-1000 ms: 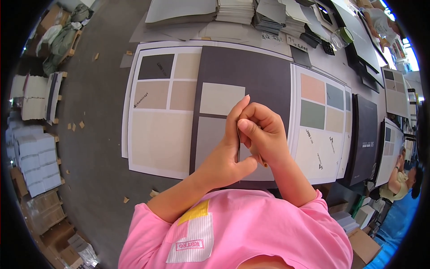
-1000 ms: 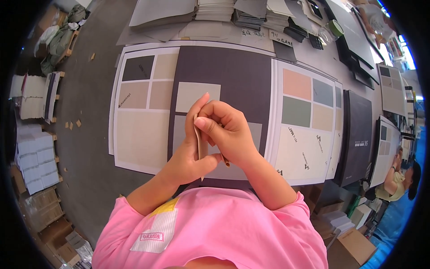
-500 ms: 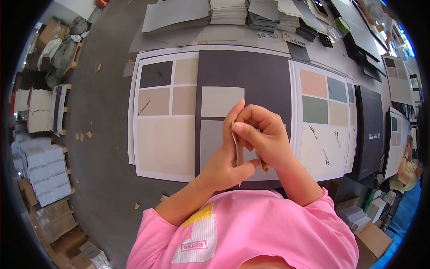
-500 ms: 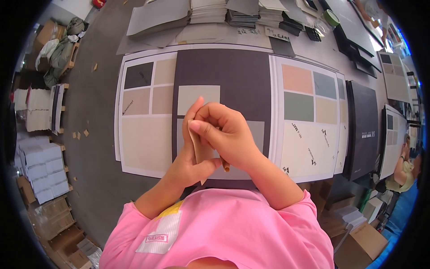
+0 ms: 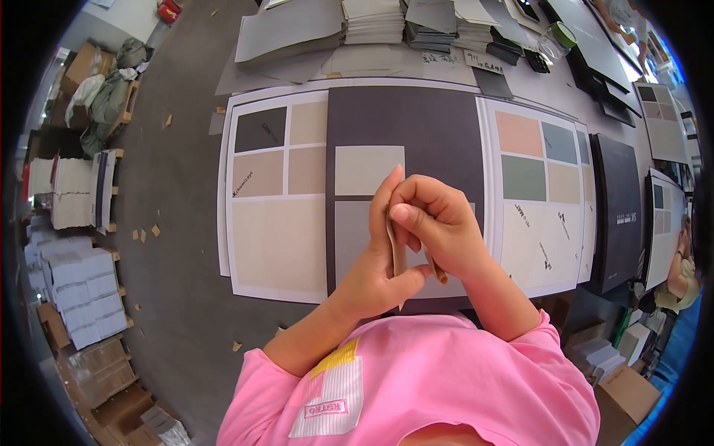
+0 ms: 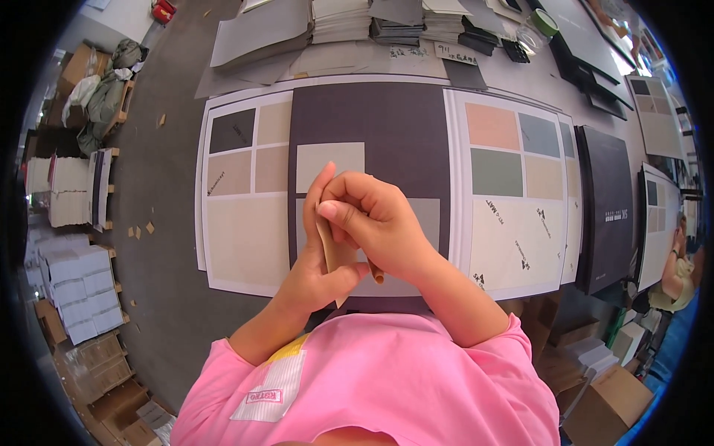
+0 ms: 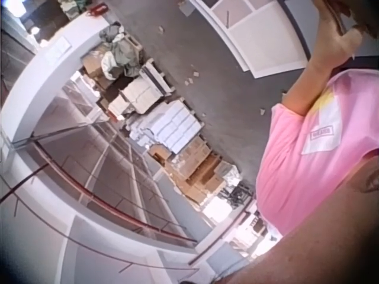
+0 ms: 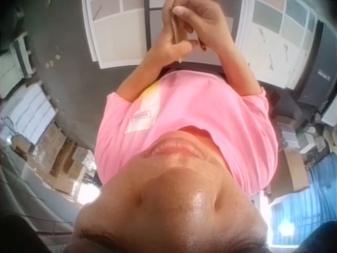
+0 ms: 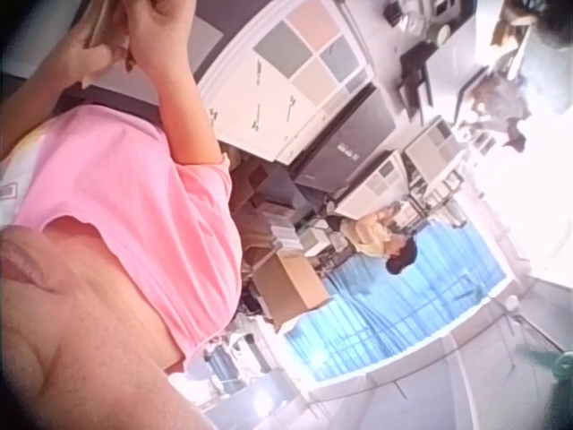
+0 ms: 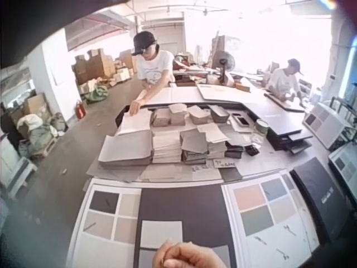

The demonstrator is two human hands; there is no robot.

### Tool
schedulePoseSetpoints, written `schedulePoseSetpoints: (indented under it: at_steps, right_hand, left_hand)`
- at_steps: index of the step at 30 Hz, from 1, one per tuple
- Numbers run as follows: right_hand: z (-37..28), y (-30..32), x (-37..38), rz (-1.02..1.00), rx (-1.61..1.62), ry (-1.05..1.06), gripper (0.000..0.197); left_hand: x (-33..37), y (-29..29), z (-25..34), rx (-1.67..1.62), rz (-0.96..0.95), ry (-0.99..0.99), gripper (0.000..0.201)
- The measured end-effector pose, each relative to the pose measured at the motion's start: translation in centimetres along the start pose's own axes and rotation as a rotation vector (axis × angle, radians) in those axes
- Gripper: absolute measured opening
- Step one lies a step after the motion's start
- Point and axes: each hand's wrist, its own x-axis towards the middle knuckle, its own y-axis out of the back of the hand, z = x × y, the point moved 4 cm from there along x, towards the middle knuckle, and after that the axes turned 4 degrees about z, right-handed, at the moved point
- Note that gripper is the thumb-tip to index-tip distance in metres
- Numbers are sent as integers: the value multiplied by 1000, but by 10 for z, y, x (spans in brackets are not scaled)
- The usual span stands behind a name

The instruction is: Peeling adhesive backing and sticking material samples into a sample book.

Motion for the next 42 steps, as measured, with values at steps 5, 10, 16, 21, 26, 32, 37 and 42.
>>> schedulePoseSetpoints:
  at_steps: [5, 10, 16, 21, 26, 32, 37, 42]
  right_hand:
    - [-4, -2, -3, -12, -95, 61, 11]
    - [-3, -3, -2, 45, -14, -34, 11]
    - [-1, -2, -2, 28, -12, -56, 11]
    - [-9, 3, -6, 59, -77, -128, 8]
    - [-30, -5, -12, 108, -216, -62, 10]
    - [-36, -6, -14, 145, -215, -116, 10]
    - [-36, -7, -12, 123, -252, -112, 11]
    - [-38, -8, -12, 117, -269, -109, 11]
  left_hand:
    - [1, -10, 10, -38, 8, 75, 113]
    - [0, -6, 6, -19, -31, 23, 114]
    - [-3, -3, 3, -6, -2, 58, 112]
    - [-1, 7, 6, 265, -19, -77, 105]
    - [2, 17, 12, 625, 107, -218, 101]
    - [1, 16, 16, 865, 97, -349, 101]
    - [0, 15, 18, 925, 109, -319, 99]
    - [-2, 14, 19, 972, 132, -308, 99]
